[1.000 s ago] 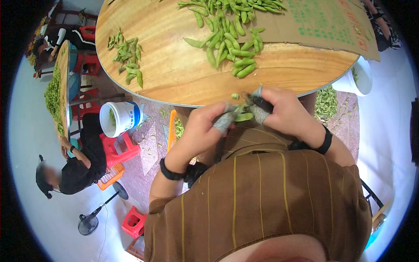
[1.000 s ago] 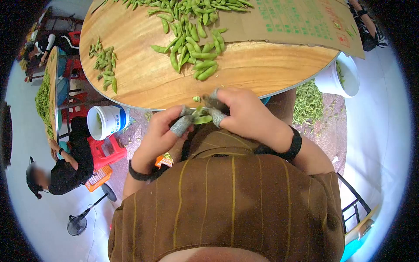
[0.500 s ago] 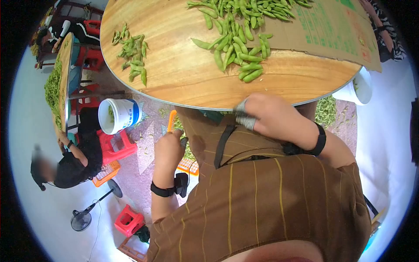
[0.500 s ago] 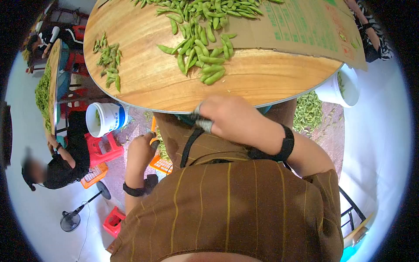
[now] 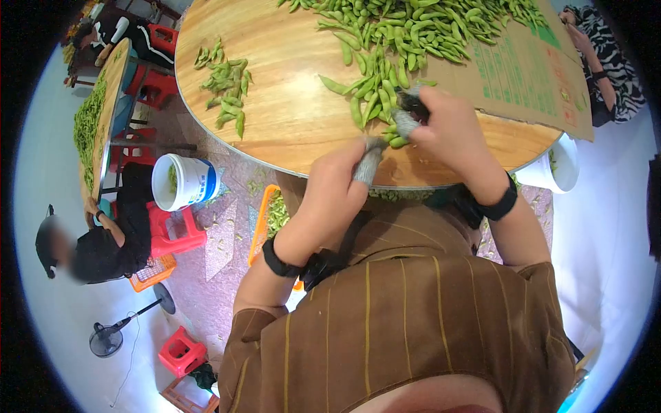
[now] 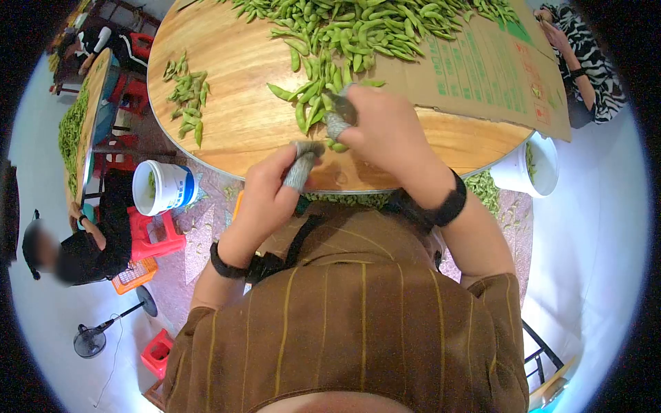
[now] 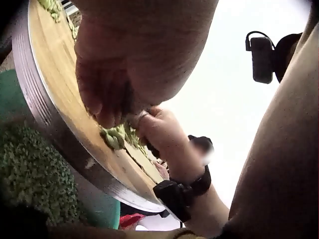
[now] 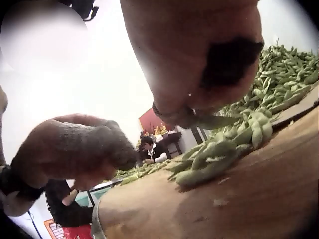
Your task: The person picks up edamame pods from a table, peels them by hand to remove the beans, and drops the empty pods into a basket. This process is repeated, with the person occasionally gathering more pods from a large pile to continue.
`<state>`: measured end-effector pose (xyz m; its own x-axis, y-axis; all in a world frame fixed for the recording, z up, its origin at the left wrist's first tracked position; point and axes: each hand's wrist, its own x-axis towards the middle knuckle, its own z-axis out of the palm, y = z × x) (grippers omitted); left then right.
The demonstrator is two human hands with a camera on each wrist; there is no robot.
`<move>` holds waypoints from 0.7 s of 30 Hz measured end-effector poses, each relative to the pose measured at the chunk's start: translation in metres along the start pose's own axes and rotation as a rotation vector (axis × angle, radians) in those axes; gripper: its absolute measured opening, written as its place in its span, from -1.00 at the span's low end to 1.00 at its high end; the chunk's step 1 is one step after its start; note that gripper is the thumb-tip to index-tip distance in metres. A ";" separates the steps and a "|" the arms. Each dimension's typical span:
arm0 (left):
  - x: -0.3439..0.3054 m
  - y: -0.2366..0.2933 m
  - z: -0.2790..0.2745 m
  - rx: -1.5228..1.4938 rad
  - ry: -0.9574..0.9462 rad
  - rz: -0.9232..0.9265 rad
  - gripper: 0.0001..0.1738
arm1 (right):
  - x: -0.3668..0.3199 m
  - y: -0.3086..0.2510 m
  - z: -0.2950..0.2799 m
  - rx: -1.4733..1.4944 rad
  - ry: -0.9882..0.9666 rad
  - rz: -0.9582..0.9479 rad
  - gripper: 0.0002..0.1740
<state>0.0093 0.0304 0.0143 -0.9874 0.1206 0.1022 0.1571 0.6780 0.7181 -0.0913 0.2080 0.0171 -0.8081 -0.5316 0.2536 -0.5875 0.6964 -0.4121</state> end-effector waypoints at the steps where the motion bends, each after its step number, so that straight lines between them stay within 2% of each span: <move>1: 0.006 0.003 0.006 -0.381 -0.082 -0.148 -0.80 | -0.005 0.000 -0.005 0.391 -0.031 0.116 -0.75; 2: 0.011 0.004 0.008 -0.761 -0.166 -0.290 -0.78 | -0.010 -0.001 -0.011 0.782 -0.057 0.233 -0.71; 3: 0.013 0.006 0.007 -0.762 -0.166 -0.286 -0.78 | -0.017 -0.002 -0.020 1.001 -0.196 0.437 -0.73; 5: 0.016 0.011 0.007 -1.294 -0.429 -0.455 -0.73 | -0.029 0.003 -0.018 1.113 -0.198 0.478 -0.77; 9: 0.017 -0.004 0.020 -1.395 -0.505 -0.517 -0.71 | -0.042 0.006 -0.011 1.345 -0.146 0.492 -0.84; 11: 0.014 -0.007 0.023 -1.668 -0.552 -0.547 -0.71 | -0.046 0.008 -0.009 1.360 -0.174 0.480 -0.82; 12: 0.015 -0.003 0.020 -1.665 -0.553 -0.548 -0.71 | -0.046 0.009 -0.009 1.366 -0.204 0.458 -0.80; 16: 0.015 0.004 0.013 -1.370 -0.297 -0.469 -0.74 | -0.053 0.001 -0.015 1.329 -0.197 0.414 -0.74; 17: 0.014 0.004 0.014 -1.244 -0.204 -0.440 -0.77 | -0.055 -0.002 -0.021 1.215 -0.235 0.395 -0.71; 18: 0.014 0.005 0.014 -1.243 -0.202 -0.444 -0.77 | -0.057 -0.005 -0.024 1.101 -0.271 0.378 -0.68; 19: 0.014 0.007 0.015 -1.156 -0.155 -0.453 -0.82 | -0.059 -0.005 -0.020 1.034 -0.258 0.284 -0.64; 21: 0.014 0.010 0.014 -1.067 -0.114 -0.461 -0.85 | -0.061 -0.004 -0.016 0.980 -0.253 0.241 -0.63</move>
<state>-0.0029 0.0489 0.0135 -0.9313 0.1236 -0.3427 -0.3639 -0.2723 0.8907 -0.0405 0.2450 0.0173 -0.8005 -0.5948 -0.0735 -0.0286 0.1604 -0.9866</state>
